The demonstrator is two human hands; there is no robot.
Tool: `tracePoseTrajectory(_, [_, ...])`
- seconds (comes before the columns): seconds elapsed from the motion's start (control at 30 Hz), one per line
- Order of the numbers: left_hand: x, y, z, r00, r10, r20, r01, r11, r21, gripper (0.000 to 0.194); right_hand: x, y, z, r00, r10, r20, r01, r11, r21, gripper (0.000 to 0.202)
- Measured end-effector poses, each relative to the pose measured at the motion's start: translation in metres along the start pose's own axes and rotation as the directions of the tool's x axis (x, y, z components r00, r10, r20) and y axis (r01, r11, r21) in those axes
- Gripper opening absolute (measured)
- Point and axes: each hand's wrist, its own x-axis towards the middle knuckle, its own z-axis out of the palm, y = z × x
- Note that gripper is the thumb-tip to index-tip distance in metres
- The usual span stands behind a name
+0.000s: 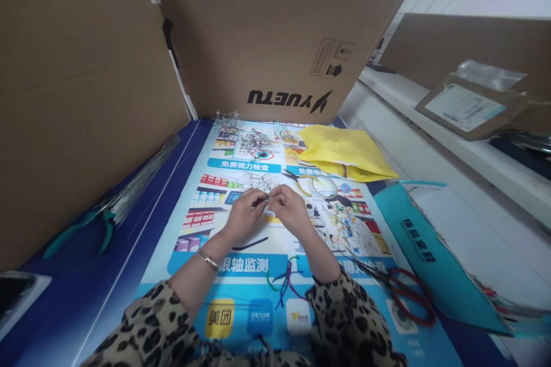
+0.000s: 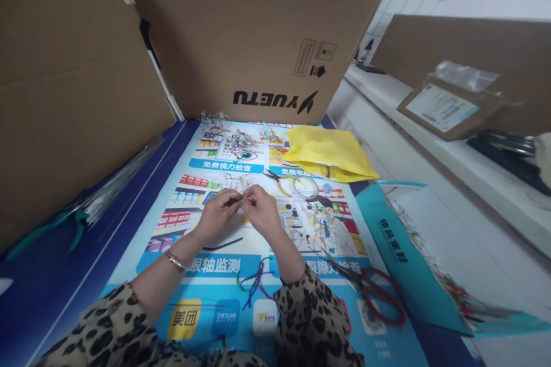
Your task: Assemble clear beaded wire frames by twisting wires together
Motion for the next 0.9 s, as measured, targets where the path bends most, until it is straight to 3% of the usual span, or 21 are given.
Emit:
tracePoseTrajectory(0.1, [-0.001, -0.003, 0.001, 1.0, 0.024, 0.001, -0.024, 0.999, 0.023, 0.005, -0.004, -0.002, 0.003, 0.999, -0.038, -0.003, 0.037, 0.992, -0.123, 0.014])
tracePoseTrajectory(0.17, [-0.001, -0.005, 0.0, 0.999, 0.05, -0.004, -0.05, 0.998, 0.025, 0.007, -0.006, -0.007, 0.004, 0.998, -0.054, 0.016, 0.056, 0.991, -0.119, 0.016])
tracePoseTrajectory(0.3, [-0.001, -0.008, -0.002, 0.999, 0.035, -0.023, -0.036, 0.998, -0.045, 0.012, -0.008, -0.015, 0.001, 0.986, -0.049, 0.157, 0.038, 0.997, 0.074, 0.008])
tracePoseTrajectory(0.37, [-0.002, -0.008, -0.002, 0.999, -0.022, -0.032, 0.019, 0.996, -0.084, 0.012, -0.005, -0.013, -0.004, 0.988, -0.047, 0.146, 0.028, 0.991, 0.129, 0.013])
tracePoseTrajectory(0.47, [-0.003, -0.007, -0.001, 0.987, -0.157, -0.025, 0.152, 0.977, -0.149, 0.007, 0.001, -0.004, -0.01, 0.995, -0.1, -0.019, 0.099, 0.995, -0.032, 0.015])
tracePoseTrajectory(0.53, [-0.003, -0.006, 0.0, 0.976, -0.216, -0.009, 0.211, 0.964, -0.164, 0.005, 0.005, 0.004, -0.011, 0.98, -0.192, -0.06, 0.176, 0.962, -0.21, 0.012])
tracePoseTrajectory(0.67, [-0.004, -0.005, 0.0, 0.98, -0.201, -0.006, 0.2, 0.975, -0.099, 0.006, 0.009, 0.016, -0.007, 0.945, -0.325, 0.022, 0.303, 0.852, -0.427, 0.016])
tracePoseTrajectory(0.9, [-0.004, -0.005, -0.002, 0.986, -0.164, 0.015, 0.165, 0.984, -0.065, 0.011, 0.003, 0.015, -0.003, 0.874, -0.47, 0.12, 0.447, 0.683, -0.578, 0.021])
